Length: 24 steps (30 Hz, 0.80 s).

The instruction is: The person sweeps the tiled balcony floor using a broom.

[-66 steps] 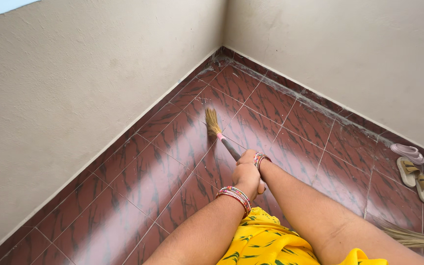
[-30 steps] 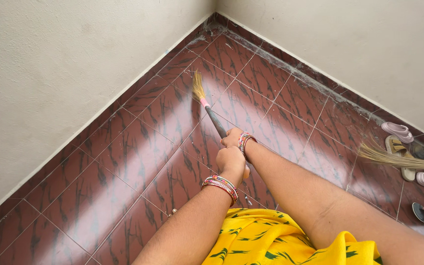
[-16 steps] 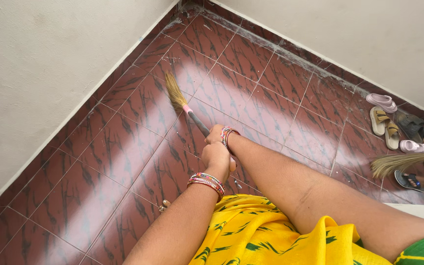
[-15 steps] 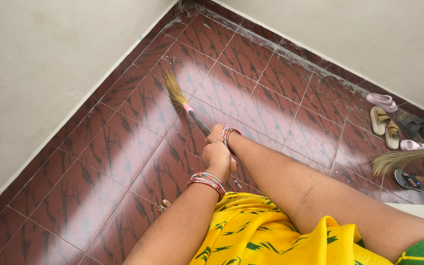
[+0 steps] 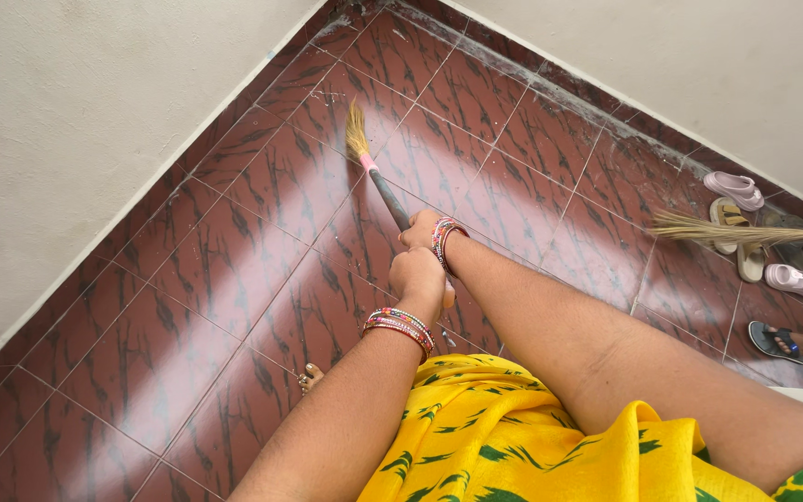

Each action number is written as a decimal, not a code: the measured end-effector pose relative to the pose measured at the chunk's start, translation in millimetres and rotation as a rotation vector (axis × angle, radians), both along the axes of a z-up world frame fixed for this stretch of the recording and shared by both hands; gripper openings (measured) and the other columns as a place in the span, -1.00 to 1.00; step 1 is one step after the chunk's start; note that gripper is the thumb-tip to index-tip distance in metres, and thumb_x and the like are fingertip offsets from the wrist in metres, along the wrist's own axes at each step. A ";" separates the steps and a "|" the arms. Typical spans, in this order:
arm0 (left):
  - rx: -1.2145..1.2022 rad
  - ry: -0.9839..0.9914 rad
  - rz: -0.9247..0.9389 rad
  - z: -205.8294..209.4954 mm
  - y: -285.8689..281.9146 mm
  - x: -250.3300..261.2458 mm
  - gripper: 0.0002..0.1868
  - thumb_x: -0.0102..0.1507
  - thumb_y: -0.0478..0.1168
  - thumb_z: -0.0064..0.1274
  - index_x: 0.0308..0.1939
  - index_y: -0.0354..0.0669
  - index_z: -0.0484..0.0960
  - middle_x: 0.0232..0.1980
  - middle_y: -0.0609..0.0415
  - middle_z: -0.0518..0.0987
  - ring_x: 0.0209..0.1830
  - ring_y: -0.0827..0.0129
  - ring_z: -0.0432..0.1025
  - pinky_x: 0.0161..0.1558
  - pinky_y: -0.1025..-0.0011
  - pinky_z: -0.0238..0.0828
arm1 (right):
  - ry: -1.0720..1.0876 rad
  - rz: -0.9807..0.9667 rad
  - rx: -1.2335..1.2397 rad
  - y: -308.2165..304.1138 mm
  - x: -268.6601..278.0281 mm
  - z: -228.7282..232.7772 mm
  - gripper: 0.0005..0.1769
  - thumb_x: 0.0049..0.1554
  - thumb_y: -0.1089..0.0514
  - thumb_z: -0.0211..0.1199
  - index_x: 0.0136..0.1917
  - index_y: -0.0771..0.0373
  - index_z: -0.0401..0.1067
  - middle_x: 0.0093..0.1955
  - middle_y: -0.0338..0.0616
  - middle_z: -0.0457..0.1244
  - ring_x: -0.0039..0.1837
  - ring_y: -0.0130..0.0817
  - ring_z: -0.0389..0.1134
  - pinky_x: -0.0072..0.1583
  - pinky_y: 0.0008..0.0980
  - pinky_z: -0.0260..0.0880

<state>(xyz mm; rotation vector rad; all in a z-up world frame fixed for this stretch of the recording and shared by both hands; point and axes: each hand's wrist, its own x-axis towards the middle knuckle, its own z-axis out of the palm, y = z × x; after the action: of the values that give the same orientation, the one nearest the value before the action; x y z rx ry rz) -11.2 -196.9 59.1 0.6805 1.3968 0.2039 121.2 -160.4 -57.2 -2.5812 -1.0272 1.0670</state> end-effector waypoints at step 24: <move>-0.078 0.054 -0.040 -26.3 -12.1 20.7 -0.62 0.37 -0.13 -0.24 -0.05 -0.43 0.53 -0.24 -0.21 0.64 -0.42 0.18 0.57 -0.37 0.25 0.48 | 0.040 0.065 -0.067 -14.1 18.6 -23.2 -0.62 0.03 -0.04 0.42 0.00 0.26 0.61 -0.06 0.03 0.45 -0.01 -0.19 0.48 0.06 -0.19 0.45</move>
<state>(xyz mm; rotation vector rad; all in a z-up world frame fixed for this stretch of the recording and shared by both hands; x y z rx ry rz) 9.5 -209.0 32.8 0.6530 1.4339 0.0998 139.7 -174.5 -80.4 -2.5836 -1.0905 1.1838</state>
